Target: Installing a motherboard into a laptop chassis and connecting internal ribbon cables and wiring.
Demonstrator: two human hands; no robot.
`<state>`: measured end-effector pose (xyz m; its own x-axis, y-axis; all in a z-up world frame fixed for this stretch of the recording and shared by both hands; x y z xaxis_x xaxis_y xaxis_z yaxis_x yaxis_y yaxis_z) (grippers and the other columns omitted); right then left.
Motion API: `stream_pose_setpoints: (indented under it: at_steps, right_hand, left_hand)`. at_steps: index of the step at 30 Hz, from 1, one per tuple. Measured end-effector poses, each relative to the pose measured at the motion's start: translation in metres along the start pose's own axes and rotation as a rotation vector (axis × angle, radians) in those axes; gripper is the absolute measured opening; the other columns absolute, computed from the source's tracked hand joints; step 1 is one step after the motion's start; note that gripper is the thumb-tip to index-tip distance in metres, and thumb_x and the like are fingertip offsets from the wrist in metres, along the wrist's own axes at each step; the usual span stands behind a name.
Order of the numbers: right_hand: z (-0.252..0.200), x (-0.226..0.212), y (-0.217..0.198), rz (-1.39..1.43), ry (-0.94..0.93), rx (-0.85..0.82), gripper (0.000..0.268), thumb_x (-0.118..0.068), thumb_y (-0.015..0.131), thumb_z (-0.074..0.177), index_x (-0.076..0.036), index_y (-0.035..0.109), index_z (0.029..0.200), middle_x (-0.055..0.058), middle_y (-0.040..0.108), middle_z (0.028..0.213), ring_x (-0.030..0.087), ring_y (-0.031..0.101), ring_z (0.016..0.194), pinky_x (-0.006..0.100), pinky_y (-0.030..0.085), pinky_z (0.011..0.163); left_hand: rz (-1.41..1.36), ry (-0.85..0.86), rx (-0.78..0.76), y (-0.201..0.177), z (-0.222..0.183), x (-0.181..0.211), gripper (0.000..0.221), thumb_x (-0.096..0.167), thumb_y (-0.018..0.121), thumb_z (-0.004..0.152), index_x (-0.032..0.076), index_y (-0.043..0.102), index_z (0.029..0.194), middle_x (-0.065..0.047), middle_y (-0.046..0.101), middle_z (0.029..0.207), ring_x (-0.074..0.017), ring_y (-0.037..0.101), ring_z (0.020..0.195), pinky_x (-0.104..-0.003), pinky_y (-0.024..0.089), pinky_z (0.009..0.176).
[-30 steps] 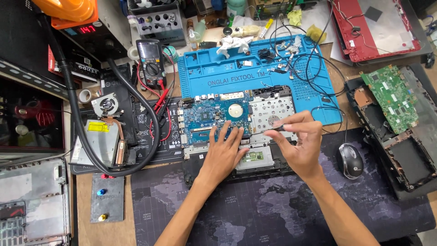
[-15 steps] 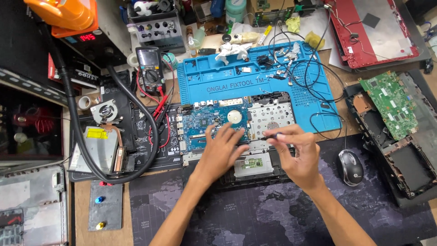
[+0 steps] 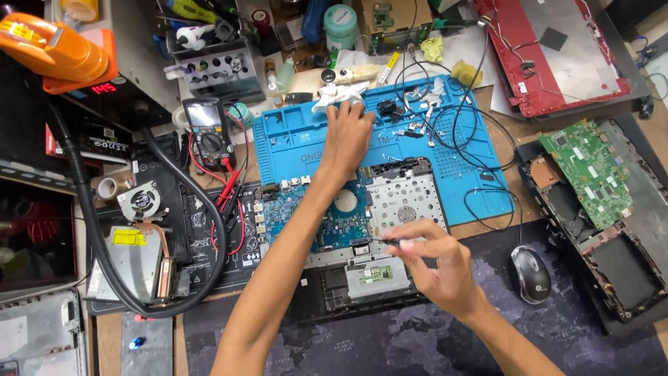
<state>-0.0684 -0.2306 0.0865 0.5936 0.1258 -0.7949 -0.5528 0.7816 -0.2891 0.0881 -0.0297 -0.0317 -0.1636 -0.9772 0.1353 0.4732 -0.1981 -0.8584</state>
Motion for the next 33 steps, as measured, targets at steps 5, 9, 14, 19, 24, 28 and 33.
stream_pose_setpoints:
  at_steps: [5,9,14,19,24,28,33]
  right_hand:
    - [0.001,0.010,-0.005,-0.106,-0.004,0.052,0.047,0.000,0.074,0.090,-0.022,0.045,0.121,0.009,0.062,0.099,0.027,0.076,0.099,0.036,0.067,0.084]
    - [0.005,0.011,-0.008,-0.072,0.004,0.055,0.050,0.001,0.074,0.090,-0.024,0.044,0.122,0.009,0.063,0.100,0.027,0.076,0.099,0.035,0.065,0.085]
    - [0.007,0.013,-0.010,-0.076,0.000,0.065,0.048,0.000,0.073,0.090,-0.023,0.044,0.121,0.009,0.063,0.098,0.025,0.076,0.098,0.033,0.066,0.082]
    - [0.007,0.012,-0.012,-0.076,0.009,0.072,0.048,-0.001,0.073,0.091,-0.022,0.044,0.122,0.010,0.065,0.098,0.025,0.077,0.097,0.034,0.065,0.082]
    - [0.015,-0.002,-0.005,-0.004,0.064,-0.054,0.040,0.004,0.058,0.098,-0.019,0.043,0.127,0.021,0.068,0.125,0.033,0.072,0.120,0.038,0.068,0.090]
    - [0.005,0.005,0.000,-0.078,0.049,-0.020,0.044,0.006,0.064,0.093,-0.018,0.044,0.124,0.018,0.070,0.108,0.028,0.076,0.104,0.028,0.071,0.080]
    - [0.005,0.005,0.002,-0.226,-0.034,0.008,0.050,-0.010,0.074,0.092,-0.022,0.041,0.128,0.012,0.067,0.108,0.025,0.073,0.101,0.038,0.062,0.088]
  left_hand:
    - [0.047,0.027,-0.008,0.021,0.014,0.001,0.017,-0.012,0.066,0.083,0.001,0.073,0.090,-0.017,0.066,0.094,-0.0341,0.052,0.091,-0.049,0.039,0.080]
    - [0.088,0.032,-0.010,0.025,0.019,0.002,0.011,-0.009,0.069,0.083,0.001,0.074,0.084,-0.019,0.069,0.097,-0.0334,0.054,0.089,-0.049,0.040,0.080]
    - [0.176,0.067,-0.065,0.026,0.025,0.009,0.009,-0.004,0.071,0.085,0.004,0.075,0.087,-0.014,0.071,0.095,-0.0336,0.059,0.099,-0.049,0.044,0.087]
    - [0.232,0.081,-0.113,0.032,0.023,0.006,0.011,-0.005,0.067,0.085,0.005,0.069,0.089,-0.013,0.070,0.095,-0.0341,0.059,0.102,-0.048,0.044,0.090]
    - [-0.032,-0.079,-0.062,0.007,0.009,-0.010,0.018,0.016,0.060,0.086,0.004,0.067,0.098,-0.014,0.070,0.100,-0.0232,0.056,0.091,-0.042,0.043,0.086]
    - [-0.229,-0.166,-0.043,-0.056,-0.032,-0.016,0.007,0.016,0.054,0.089,0.013,0.051,0.084,-0.005,0.054,0.079,-0.0193,0.042,0.076,-0.039,0.036,0.080]
    - [-0.494,-0.413,-0.054,-0.118,-0.101,-0.025,0.014,0.014,0.036,0.099,0.013,0.036,0.085,-0.002,0.037,0.075,-0.0183,0.030,0.070,-0.038,0.027,0.074]
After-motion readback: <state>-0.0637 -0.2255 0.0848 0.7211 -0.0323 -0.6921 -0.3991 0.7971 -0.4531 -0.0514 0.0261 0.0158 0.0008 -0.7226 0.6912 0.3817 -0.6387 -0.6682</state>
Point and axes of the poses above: each hand's wrist, its own z-axis towards the middle knuckle, its own y-axis out of the palm, x = y × z, the point moved 5 cm from there along z, towards the middle knuckle
